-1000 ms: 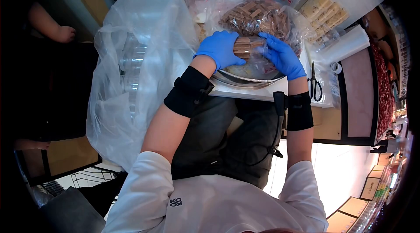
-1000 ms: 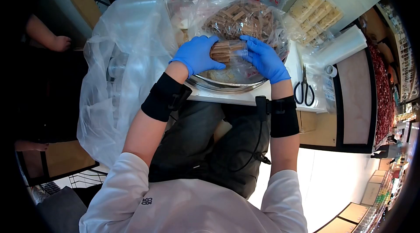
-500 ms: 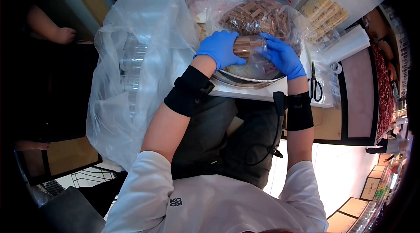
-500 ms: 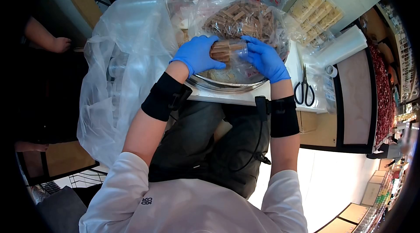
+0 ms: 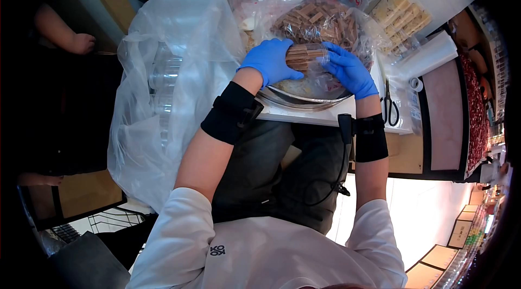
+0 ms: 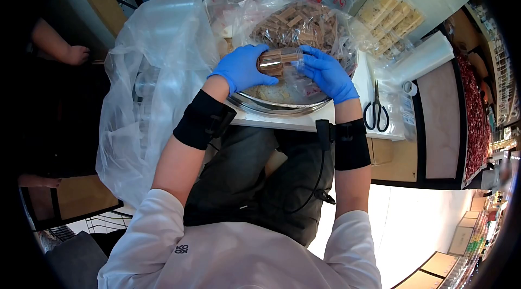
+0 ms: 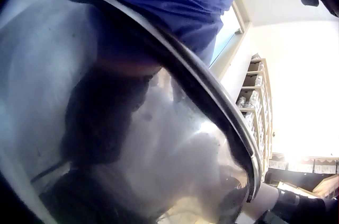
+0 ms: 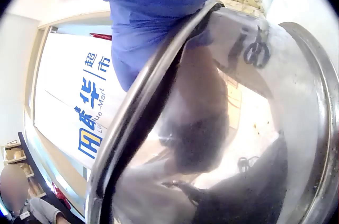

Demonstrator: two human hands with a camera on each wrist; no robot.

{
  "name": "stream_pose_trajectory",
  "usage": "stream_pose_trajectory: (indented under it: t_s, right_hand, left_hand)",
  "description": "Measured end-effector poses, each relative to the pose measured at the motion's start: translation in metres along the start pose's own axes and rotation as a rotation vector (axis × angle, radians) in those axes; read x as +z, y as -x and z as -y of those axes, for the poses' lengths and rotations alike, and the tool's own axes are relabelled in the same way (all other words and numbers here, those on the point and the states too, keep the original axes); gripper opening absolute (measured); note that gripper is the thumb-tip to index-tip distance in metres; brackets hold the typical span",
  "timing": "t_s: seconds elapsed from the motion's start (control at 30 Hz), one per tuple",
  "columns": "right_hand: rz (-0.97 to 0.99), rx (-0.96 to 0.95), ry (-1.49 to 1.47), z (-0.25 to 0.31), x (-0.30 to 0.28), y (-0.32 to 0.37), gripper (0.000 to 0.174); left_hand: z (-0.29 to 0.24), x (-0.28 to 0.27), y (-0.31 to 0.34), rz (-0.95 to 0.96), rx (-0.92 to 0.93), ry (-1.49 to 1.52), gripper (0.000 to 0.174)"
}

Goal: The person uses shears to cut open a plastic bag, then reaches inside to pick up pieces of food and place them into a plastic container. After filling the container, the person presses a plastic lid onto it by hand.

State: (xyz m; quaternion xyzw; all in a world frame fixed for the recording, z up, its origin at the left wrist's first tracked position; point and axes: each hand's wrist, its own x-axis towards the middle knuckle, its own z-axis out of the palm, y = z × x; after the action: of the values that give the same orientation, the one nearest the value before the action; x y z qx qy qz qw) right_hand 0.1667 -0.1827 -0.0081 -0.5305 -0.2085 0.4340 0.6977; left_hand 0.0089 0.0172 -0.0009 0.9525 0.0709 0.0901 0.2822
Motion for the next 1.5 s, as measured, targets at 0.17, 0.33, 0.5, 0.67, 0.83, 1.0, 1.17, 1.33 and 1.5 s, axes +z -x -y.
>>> stream_pose_trajectory:
  t_s: [0.17, 0.33, 0.5, 0.67, 0.83, 1.0, 1.17, 1.33, 1.5]
  right_hand:
    - [0.116, -0.048, -0.015, 0.005, 0.005, 0.004, 0.051]
    - [0.164, -0.062, 0.027, 0.009, 0.019, 0.011, 0.052]
    - [0.167, -0.037, -0.039, 0.007, 0.011, 0.008, 0.050]
    - [0.139, -0.017, -0.082, 0.003, 0.006, 0.004, 0.047]
    - [0.157, -0.053, -0.081, -0.002, 0.004, -0.001, 0.045]
    - [0.172, -0.038, -0.122, 0.001, 0.005, 0.001, 0.045]
    - [0.173, -0.013, -0.159, 0.003, 0.005, 0.002, 0.045]
    - [0.165, 0.017, -0.161, 0.007, 0.005, 0.004, 0.045]
    - [0.150, 0.022, -0.149, 0.005, 0.006, 0.004, 0.045]
  left_hand:
    - [0.000, -0.004, 0.000, 0.049, 0.036, 0.150, 0.080]
    - [0.001, -0.003, -0.001, 0.085, 0.044, 0.173, 0.078]
    - [0.001, -0.002, -0.001, 0.066, 0.027, 0.126, 0.079]
    - [0.003, 0.004, -0.001, 0.017, 0.026, 0.114, 0.070]
    - [0.000, 0.001, -0.002, 0.034, 0.022, 0.094, 0.069]
    - [0.000, 0.002, -0.002, 0.034, 0.002, 0.056, 0.070]
    - [0.001, 0.003, -0.002, 0.045, 0.010, 0.046, 0.073]
    - [0.002, 0.004, -0.002, 0.031, 0.050, 0.045, 0.080]
    - [0.004, 0.005, -0.001, 0.011, 0.069, 0.090, 0.082]
